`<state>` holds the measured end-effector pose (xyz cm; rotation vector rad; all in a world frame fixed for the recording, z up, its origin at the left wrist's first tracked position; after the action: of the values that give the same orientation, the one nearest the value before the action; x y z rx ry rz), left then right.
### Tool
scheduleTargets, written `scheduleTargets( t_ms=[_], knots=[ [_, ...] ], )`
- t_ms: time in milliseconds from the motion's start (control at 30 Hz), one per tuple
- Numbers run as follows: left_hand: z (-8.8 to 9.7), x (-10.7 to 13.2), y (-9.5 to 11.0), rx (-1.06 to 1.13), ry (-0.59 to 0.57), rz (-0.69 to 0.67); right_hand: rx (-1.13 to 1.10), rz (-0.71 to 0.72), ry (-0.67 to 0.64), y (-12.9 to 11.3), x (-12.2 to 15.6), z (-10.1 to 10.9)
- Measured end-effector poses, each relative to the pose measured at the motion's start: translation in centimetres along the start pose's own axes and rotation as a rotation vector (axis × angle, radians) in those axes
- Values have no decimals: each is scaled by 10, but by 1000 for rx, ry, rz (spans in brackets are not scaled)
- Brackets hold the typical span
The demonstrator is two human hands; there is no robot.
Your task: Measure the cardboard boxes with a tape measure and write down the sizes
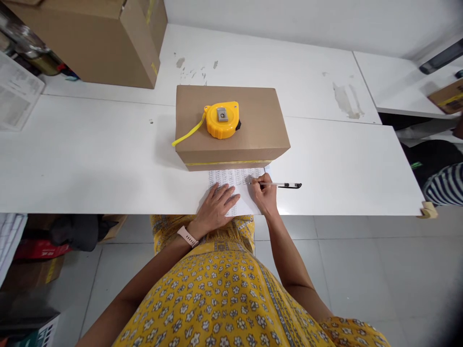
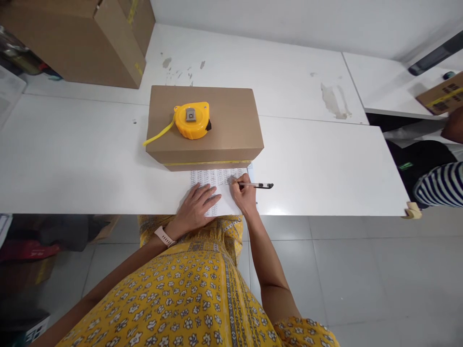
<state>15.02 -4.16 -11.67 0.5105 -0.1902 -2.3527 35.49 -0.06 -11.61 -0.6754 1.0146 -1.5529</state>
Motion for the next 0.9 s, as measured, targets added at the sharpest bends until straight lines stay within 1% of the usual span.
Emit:
scheduleTargets(
  t_ms=[233, 433, 600, 900],
  knots=[
    [-1, 0, 0, 10, 4, -6, 11, 13, -2, 1, 0, 0],
    [0, 0, 0, -6, -2, -6, 0, -8, 31, 3, 1, 0],
    [1, -1, 1, -18, 19, -17, 12, -3, 8, 1, 1, 1],
    [1, 0, 0, 2, -17, -4, 17, -4, 16, -1, -1, 1]
  ],
)
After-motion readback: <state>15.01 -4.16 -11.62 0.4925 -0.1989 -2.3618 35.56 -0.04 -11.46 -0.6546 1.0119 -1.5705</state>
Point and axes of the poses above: each hand's wrist, its own x-axis away from the middle knuckle, its own z-axis out of the back of the hand, y = z × x, the point moved 2 cm from there along -x, towards the middle knuckle, and after that the axes turned 6 degrees about x, right-handed, at the moved point
